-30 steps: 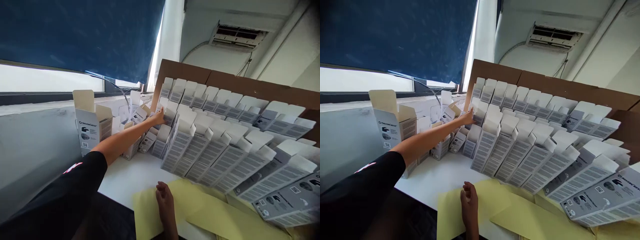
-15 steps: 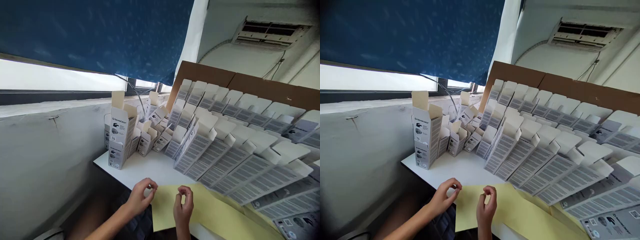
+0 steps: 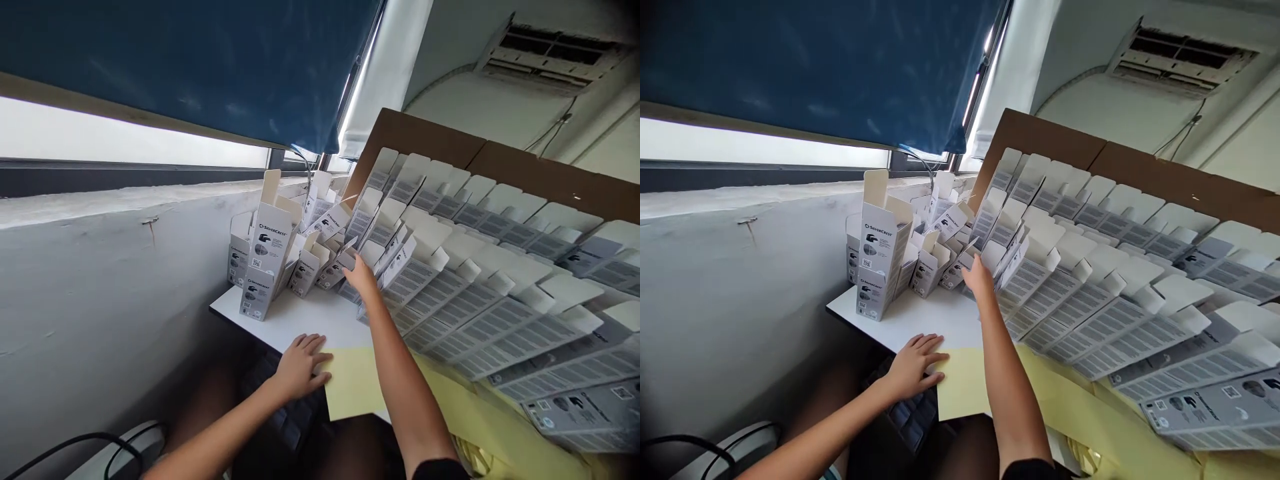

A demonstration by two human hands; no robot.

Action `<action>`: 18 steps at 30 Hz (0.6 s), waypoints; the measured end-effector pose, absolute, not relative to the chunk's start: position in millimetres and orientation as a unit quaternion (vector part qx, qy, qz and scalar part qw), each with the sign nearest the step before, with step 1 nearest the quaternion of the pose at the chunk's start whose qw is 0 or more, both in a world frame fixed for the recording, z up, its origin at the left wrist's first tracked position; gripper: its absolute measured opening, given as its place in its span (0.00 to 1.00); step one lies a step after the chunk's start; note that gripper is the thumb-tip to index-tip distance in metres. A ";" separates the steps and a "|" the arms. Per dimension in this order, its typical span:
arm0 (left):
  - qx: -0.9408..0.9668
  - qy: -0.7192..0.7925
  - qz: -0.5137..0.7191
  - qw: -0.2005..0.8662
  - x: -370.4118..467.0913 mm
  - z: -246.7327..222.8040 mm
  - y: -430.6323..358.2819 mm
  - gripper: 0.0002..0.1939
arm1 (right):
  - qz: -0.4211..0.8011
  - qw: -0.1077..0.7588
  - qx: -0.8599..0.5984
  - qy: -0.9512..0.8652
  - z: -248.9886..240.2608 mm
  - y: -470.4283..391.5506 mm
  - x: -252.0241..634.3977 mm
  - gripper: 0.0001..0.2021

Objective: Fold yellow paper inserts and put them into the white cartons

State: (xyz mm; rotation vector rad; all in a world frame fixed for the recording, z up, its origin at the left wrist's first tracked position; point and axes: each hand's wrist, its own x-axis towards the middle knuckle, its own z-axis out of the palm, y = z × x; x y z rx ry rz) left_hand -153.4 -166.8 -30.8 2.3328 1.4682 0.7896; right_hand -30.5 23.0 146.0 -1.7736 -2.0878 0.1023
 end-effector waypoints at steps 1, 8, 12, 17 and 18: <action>0.806 0.506 0.274 0.138 -153.9 -31.1 -166.7 0.22 | 0.024 0.180 -0.639 -0.747 149.3 31.1 -33.2 0.28; 0.806 0.497 0.286 0.146 -156.0 -31.2 -165.5 0.22 | -0.065 0.062 -0.616 -0.783 168.3 46.1 -43.1 0.12; 0.810 0.490 0.288 0.145 -157.2 -34.0 -165.9 0.22 | -0.109 0.038 -0.577 -0.809 182.8 33.0 -44.7 0.06; 0.807 0.487 0.299 0.148 -157.7 -37.9 -165.7 0.29 | -0.151 0.051 -0.567 -0.808 185.3 -6.9 -32.2 0.07; 0.801 0.493 0.303 0.151 -157.8 -37.1 -165.5 0.33 | -0.155 0.054 -0.568 -0.806 182.6 -16.0 -28.3 0.07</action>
